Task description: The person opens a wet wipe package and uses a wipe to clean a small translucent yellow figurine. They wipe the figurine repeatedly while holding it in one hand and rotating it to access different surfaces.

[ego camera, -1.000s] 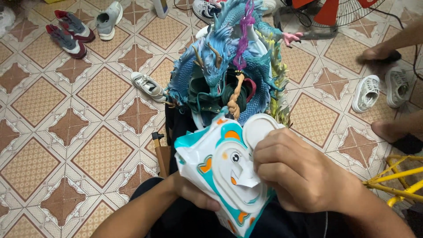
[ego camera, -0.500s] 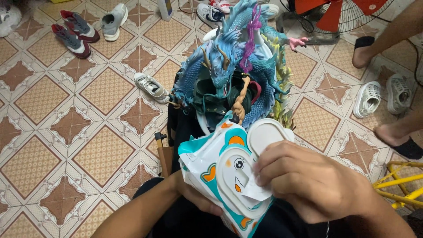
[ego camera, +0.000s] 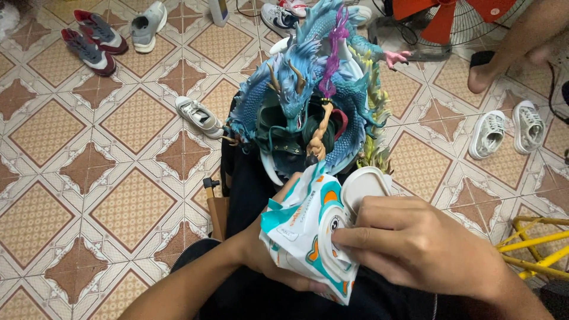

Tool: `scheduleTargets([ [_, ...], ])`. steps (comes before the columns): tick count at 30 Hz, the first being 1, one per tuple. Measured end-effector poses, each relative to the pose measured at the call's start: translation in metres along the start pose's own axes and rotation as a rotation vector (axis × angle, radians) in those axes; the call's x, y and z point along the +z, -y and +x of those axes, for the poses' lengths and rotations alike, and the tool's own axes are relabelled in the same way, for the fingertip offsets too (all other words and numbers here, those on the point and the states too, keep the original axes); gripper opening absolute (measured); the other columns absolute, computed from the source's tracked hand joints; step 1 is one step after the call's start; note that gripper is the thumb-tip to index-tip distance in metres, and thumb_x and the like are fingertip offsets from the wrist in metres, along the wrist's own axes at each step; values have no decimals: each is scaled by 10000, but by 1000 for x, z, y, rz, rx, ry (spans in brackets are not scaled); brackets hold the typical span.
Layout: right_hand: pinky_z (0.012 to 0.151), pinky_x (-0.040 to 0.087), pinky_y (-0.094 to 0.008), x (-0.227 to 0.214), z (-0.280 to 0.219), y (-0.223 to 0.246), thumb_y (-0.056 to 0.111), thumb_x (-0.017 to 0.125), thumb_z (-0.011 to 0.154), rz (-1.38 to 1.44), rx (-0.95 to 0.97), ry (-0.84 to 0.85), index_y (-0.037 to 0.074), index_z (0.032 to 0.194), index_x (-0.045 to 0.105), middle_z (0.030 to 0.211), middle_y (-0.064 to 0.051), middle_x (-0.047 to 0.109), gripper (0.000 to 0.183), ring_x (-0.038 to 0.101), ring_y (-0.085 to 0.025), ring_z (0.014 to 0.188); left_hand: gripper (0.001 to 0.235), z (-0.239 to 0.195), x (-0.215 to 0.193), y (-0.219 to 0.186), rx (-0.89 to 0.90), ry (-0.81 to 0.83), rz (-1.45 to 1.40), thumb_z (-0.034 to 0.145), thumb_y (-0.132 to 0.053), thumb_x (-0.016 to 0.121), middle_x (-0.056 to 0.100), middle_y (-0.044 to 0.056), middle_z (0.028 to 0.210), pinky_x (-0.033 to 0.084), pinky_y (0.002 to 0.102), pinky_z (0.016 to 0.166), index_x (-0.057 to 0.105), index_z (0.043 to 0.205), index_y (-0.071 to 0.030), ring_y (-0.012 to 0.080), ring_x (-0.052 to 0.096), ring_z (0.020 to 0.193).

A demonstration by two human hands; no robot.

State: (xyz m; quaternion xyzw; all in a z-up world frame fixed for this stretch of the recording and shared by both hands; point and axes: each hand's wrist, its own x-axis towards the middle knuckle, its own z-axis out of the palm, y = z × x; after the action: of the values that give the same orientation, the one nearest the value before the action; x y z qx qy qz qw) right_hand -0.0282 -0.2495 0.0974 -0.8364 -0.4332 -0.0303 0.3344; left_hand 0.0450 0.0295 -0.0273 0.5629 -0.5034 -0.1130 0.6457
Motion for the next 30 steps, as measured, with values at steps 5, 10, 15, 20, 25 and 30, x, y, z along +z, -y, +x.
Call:
scheduleTargets([
  [5, 527, 508, -474, 5, -2, 7, 215, 842, 1163, -243, 72, -27, 83, 1315, 870, 903, -64, 691, 203, 709, -267, 752, 1162, 4, 5, -11, -71, 18, 155, 810, -607, 1025, 641, 5, 1375, 256, 471, 1532, 440, 1612, -3, 232, 639, 1423],
  [10, 470, 412, -465, 13, -6, 7, 208, 774, 1190, -292, 40, -29, 75, 1257, 809, 819, -26, 636, 153, 618, -251, 655, 1461, 5, 14, -18, -169, -64, -34, 761, -518, 1051, 641, 81, 1615, 387, 438, 1528, 257, 1819, 101, 260, 633, 1586],
  [15, 489, 363, -436, 13, 2, 6, 168, 664, 1214, -265, 0, -41, 73, 1213, 757, 822, -19, 618, 134, 592, -252, 634, 1312, -19, 19, 2, -115, 29, 216, 807, -647, 994, 648, 123, 1776, -48, 578, 1623, 427, 1790, 11, 327, 461, 1836],
  [20, 494, 392, -452, 11, 6, 6, 140, 604, 1212, -223, 33, -26, 88, 1139, 696, 819, -28, 584, 129, 582, -276, 625, 1426, -9, 14, -8, -167, -22, -41, 788, -489, 1052, 635, 72, 1678, 108, 466, 1628, 248, 1818, 81, 253, 546, 1712],
  [25, 649, 579, -427, 1, -15, -5, 246, 524, 1243, -156, 90, 68, 108, 1222, 700, 1119, -86, 710, 225, 771, -299, 888, 1113, -8, 15, -4, -135, -34, -27, 842, -544, 1007, 626, 32, 1549, 411, 440, 1500, 449, 1661, -37, 251, 607, 1551],
  [30, 882, 719, -400, -12, -8, -6, 162, 521, 1222, 35, 58, -43, 10, 1078, 650, 1177, -151, 806, 246, 849, -318, 1020, 611, -3, 17, -3, -69, 36, -82, 975, -490, 966, 732, -1, 1248, 656, 403, 1191, 668, 1364, -125, 229, 741, 1205],
])
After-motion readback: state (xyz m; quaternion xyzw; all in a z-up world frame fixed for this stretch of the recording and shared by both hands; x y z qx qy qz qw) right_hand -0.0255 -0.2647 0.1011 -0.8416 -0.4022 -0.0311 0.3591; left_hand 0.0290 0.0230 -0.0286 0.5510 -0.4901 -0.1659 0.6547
